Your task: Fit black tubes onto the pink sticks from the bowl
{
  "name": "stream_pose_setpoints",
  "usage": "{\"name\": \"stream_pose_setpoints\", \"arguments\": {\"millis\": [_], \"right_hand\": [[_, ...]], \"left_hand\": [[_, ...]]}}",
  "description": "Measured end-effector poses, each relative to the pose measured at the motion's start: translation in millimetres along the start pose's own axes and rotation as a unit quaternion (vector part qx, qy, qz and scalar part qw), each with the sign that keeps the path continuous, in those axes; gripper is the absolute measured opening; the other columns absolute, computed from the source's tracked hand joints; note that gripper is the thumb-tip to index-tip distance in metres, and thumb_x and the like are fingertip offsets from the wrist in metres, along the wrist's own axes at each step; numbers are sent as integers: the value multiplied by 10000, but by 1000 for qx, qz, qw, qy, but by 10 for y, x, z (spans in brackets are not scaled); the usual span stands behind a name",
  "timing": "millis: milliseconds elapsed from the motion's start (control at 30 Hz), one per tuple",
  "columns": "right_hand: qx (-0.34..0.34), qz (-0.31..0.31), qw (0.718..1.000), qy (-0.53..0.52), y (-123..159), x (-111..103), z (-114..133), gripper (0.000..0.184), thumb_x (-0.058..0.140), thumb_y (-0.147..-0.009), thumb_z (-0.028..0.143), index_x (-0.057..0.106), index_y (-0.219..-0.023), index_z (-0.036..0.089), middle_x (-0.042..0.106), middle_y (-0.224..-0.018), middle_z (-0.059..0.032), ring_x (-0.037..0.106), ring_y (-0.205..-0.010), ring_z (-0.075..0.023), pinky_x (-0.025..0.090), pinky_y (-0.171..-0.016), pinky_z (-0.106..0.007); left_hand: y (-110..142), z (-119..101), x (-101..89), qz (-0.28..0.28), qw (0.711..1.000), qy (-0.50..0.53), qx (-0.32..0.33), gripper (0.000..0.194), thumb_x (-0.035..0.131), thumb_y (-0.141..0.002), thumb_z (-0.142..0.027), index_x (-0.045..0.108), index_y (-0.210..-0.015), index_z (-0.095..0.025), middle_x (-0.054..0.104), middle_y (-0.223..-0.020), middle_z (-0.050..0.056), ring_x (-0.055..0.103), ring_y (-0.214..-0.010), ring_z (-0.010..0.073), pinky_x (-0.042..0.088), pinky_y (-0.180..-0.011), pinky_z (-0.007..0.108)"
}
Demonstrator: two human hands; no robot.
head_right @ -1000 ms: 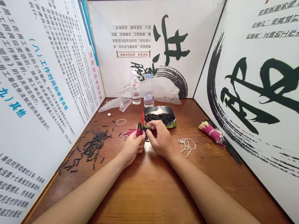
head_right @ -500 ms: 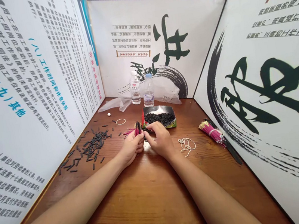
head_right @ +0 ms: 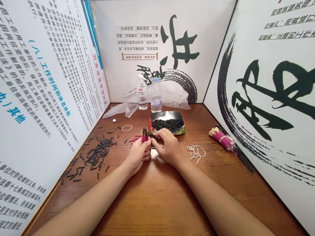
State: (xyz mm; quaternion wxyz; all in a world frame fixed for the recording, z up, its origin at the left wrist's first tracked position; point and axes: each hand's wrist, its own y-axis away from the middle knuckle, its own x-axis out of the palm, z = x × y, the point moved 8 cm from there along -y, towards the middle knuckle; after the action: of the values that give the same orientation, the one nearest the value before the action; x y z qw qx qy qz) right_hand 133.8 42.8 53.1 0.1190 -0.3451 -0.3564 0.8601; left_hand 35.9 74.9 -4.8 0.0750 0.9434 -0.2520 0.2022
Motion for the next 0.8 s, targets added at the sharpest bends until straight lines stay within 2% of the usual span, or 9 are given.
{"name": "stream_pose_setpoints", "arguments": {"millis": [333,567,700,800], "right_hand": [[1,-16,1000,-15,-3,-17,-13,63,584,-868,267,575,-865,204,561,-799,-26,541,-743,-167,459,-678,-304],[12,-3,1000,-21,24,11,-38,184,528,-879,222,566,-1058,204,588,-916,-50,559,-801,-175,476,-723,-315],[-24,-2,1000,-9,17,-21,62,236,491,-875,167,578,-1090,211,576,-987,-68,566,-892,-194,484,-788,-338],[-59,9,998,10,15,-19,165,250,495,-865,148,612,-1075,216,564,-1008,-80,559,-951,-209,481,-850,-365]], "left_hand": [[-5,16,-2,1,1000,0,-3,289,617,-787,-344,364,-789,-204,290,-573,-102,183,-409,17,126,-383,139],[-3,18,-5,-5,1000,17,-14,276,624,-773,-318,373,-803,-208,296,-574,-102,194,-396,16,116,-382,138],[3,15,-1,-5,999,42,-24,267,617,-768,-304,369,-801,-213,299,-562,-101,185,-384,21,93,-383,146],[-2,23,1,3,997,69,-33,208,546,-802,-332,383,-787,-205,322,-563,-87,189,-382,30,99,-380,158]]}}
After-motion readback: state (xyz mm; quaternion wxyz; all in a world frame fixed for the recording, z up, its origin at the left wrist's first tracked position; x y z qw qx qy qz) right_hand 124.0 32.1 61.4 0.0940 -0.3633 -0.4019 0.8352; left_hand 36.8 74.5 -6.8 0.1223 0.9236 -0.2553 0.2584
